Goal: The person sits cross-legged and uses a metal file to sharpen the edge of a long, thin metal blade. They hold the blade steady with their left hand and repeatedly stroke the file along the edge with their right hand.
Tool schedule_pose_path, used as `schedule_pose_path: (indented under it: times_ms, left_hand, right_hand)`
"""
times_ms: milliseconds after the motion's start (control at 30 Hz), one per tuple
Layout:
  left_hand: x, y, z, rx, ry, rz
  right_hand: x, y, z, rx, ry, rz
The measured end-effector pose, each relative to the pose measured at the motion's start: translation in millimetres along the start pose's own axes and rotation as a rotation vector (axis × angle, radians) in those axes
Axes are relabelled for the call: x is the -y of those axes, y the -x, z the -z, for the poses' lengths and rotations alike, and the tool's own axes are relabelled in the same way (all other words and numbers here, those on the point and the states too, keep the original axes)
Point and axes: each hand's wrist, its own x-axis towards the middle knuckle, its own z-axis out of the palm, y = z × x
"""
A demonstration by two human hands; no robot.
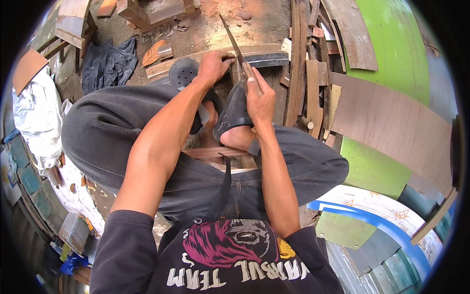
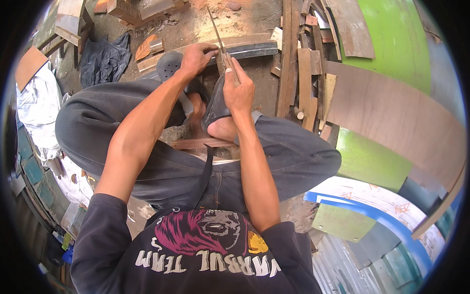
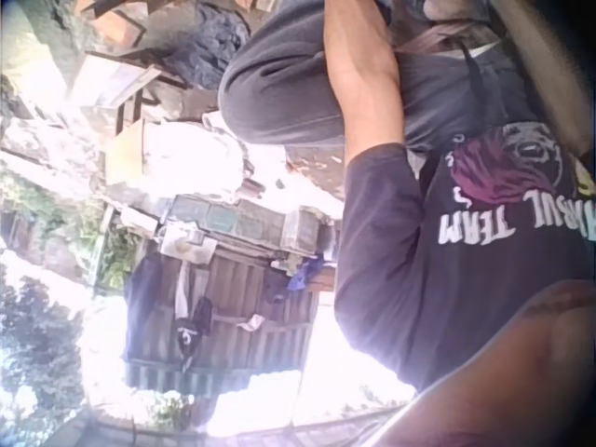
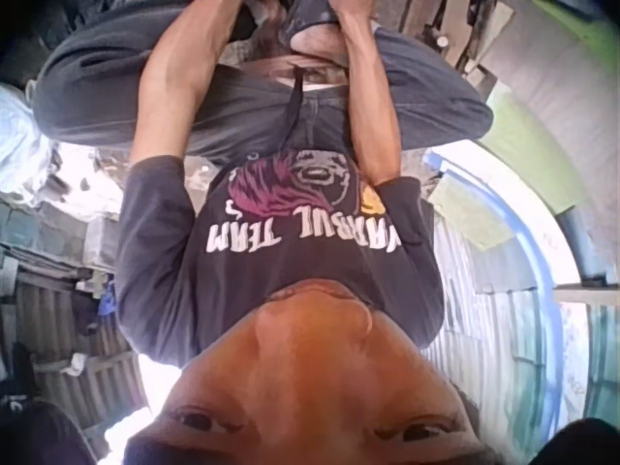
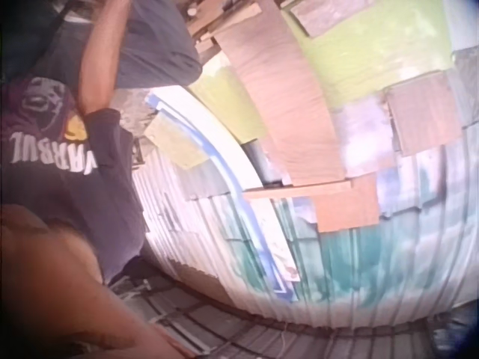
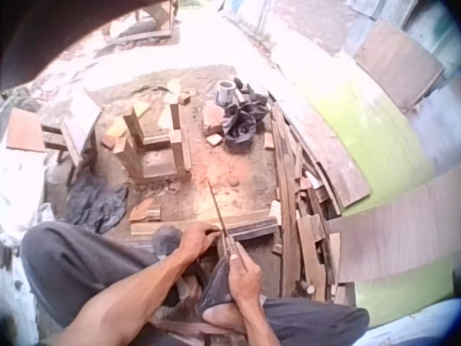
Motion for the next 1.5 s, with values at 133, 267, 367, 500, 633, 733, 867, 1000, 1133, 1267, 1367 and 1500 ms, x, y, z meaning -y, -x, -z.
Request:
schedule_pose_path:
  times_ms: [133, 267, 367, 500, 633, 733, 867, 1000, 1133, 1267, 1367, 1500]
  left_hand:
    - [9, 7, 5, -0.035, -0.005, 0.022]
    - [6, 11, 4, -0.043, -0.022, 0.092]
    - [-2, 8, 4, -0.018, -0.017, 0.074]
    - [0, 3, 1, 0.008, 0.052, 0.087]
    - [10, 11, 5, -0.037, 0.079, 0.133]
    - [18, 11, 2, -0.056, 0.075, 0.14]
    - [10, 10, -4, -0.019, 0.096, 0.089]
    - [12, 8, -1, -0.041, 0.114, 0.06]
    - [13, 11, -3, -0.048, 0.137, 0.064]
    - [6, 12, -6, -0.015, 0.097, 0.129]
    - [28, 5, -11, -0.047, 0.075, -0.068]
    - [21, -6, -19, 0.232, 0.078, 0.085]
  right_hand:
    - [13, 72, 39, 0.053, -0.018, -0.042]
    - [12, 111, 51, 0.036, -0.098, 0.005]
    - [-13, 40, 3, 0.002, -0.006, 0.057]
    - [-9, -28, -23, 0.034, -0.127, -0.138]
    - [6, 68, 40, 0.093, 0.007, -0.015]
    - [7, 111, 63, 0.1, -0.112, -0.116]
    - [-21, 8, -10, 0.009, 0.047, 0.103]
    - [-8, -42, -30, 0.06, 0.022, 0.058]
    - [-23, -2, -14, 0.174, -0.043, -0.079]
    - [-5, 5, -38, 0.106, 0.041, 0.029]
    - [5, 10, -47, 0.083, -0.062, 0.004]
    - [-16, 5, -40, 0.032, -0.065, 0.084]
